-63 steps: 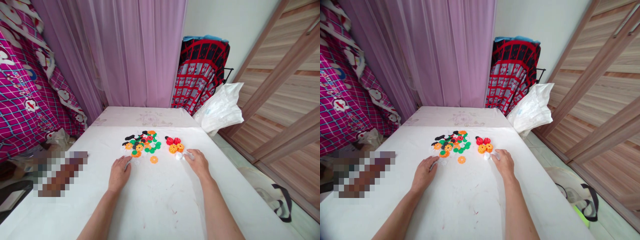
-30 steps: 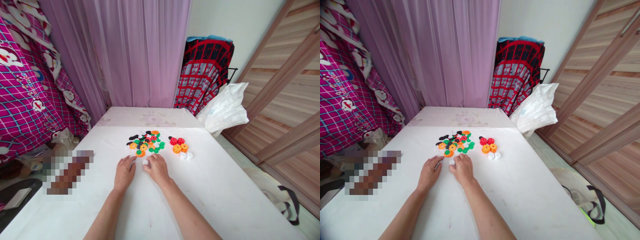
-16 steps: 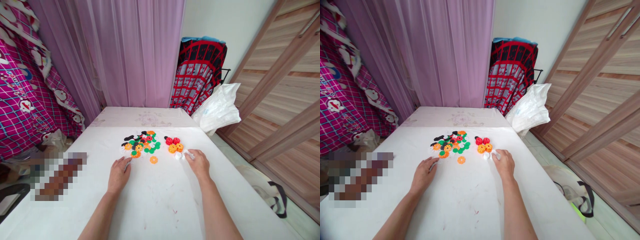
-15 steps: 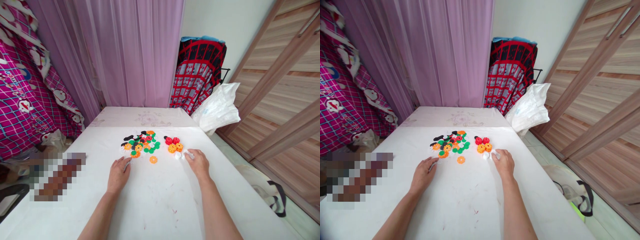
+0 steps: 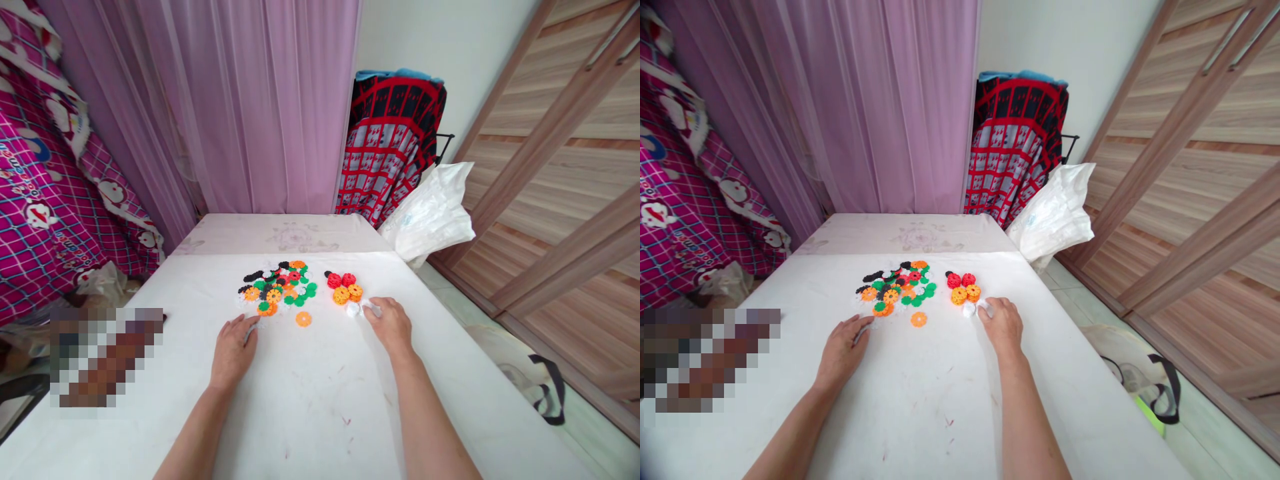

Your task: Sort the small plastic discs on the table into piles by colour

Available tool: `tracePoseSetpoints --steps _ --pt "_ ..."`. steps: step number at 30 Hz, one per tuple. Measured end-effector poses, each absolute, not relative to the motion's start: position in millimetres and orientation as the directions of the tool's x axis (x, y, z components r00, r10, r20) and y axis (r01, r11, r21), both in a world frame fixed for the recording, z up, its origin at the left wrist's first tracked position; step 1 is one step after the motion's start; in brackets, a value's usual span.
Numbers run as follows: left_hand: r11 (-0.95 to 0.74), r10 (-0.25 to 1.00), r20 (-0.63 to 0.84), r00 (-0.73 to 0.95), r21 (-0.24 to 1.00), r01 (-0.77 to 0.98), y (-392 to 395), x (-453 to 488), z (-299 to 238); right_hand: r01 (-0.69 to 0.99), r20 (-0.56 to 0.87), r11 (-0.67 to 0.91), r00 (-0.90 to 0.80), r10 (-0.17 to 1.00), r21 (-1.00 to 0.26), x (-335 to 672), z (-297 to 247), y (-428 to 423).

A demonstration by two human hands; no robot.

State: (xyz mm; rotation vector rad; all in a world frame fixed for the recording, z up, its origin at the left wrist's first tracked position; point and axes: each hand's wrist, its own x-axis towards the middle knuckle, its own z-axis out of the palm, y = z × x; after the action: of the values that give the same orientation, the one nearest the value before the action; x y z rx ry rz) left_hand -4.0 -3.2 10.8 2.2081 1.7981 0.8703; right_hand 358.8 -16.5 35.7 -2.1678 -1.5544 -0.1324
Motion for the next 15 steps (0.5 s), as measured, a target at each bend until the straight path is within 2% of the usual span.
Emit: tracePoseSetpoints --steps 8,15 --pt "-0.247 0.939 0.333 0.085 0.48 0.842 -2.2 -3.7 6.7 0.915 0.445 -0.174 0.336 0.83 -0.365 353.9 35.4 -17.8" --pt "-0.254 0.938 0.339 0.074 0.527 0.811 -3.3 -1.7 10.3 0.92 0.512 0.096 0.123 0.85 -0.38 305.6 35.7 -20.0"
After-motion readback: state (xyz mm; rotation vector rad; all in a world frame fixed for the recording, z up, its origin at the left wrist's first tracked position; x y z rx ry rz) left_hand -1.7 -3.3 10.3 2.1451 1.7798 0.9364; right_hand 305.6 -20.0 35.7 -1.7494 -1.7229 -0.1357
